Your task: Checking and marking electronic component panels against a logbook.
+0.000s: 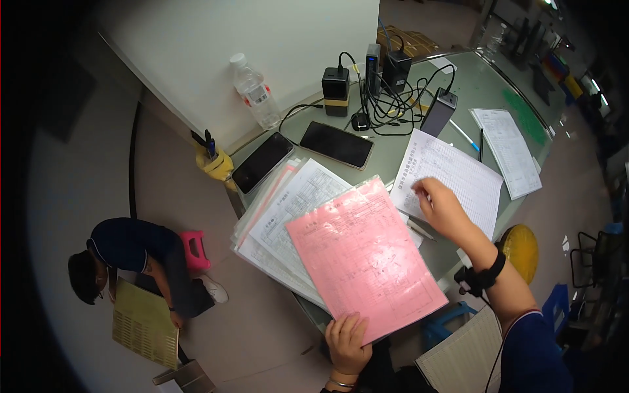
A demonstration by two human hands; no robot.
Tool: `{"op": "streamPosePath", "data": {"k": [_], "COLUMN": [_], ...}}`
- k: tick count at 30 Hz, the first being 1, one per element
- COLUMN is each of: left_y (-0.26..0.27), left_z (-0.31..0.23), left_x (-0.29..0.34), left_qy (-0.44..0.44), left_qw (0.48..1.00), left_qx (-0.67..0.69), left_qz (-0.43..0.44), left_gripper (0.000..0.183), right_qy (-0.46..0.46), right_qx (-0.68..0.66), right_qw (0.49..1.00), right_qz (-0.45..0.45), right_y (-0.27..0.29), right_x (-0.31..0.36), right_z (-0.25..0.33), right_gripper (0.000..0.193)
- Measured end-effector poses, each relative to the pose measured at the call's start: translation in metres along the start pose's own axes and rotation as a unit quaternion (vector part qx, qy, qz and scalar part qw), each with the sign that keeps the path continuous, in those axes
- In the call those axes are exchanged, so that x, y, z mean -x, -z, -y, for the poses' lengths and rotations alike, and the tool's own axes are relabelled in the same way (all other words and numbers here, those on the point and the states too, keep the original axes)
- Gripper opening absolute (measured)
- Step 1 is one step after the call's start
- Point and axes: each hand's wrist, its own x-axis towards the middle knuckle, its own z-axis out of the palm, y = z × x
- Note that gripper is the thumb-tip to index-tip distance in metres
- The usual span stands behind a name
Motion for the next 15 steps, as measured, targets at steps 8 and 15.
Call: {"op": "streamPosePath", "data": {"k": [8,15], "left_y": [-0.004,-0.003], "left_z": [-0.007,-0.004], "left_x": [-0.003,-0.001], "left_qy": [-0.005,0.002], "left_qw": [0.997,0.996], "left_qx": [-0.051,-0.066], "left_qz": [0.051,0.066], "left_gripper": [0.039,0.043], "right_qy": [0.177,0.145], "right_qx": [0.108,0.232], "right_qw": [0.978,0.961], "right_qz": [0.022,0.043], "right_y": [-0.045,-0.055], "right_x": [-0.15,-0.168], "right_z": [-0.031,-0.022], "right_gripper": [0.033,0.034]}}
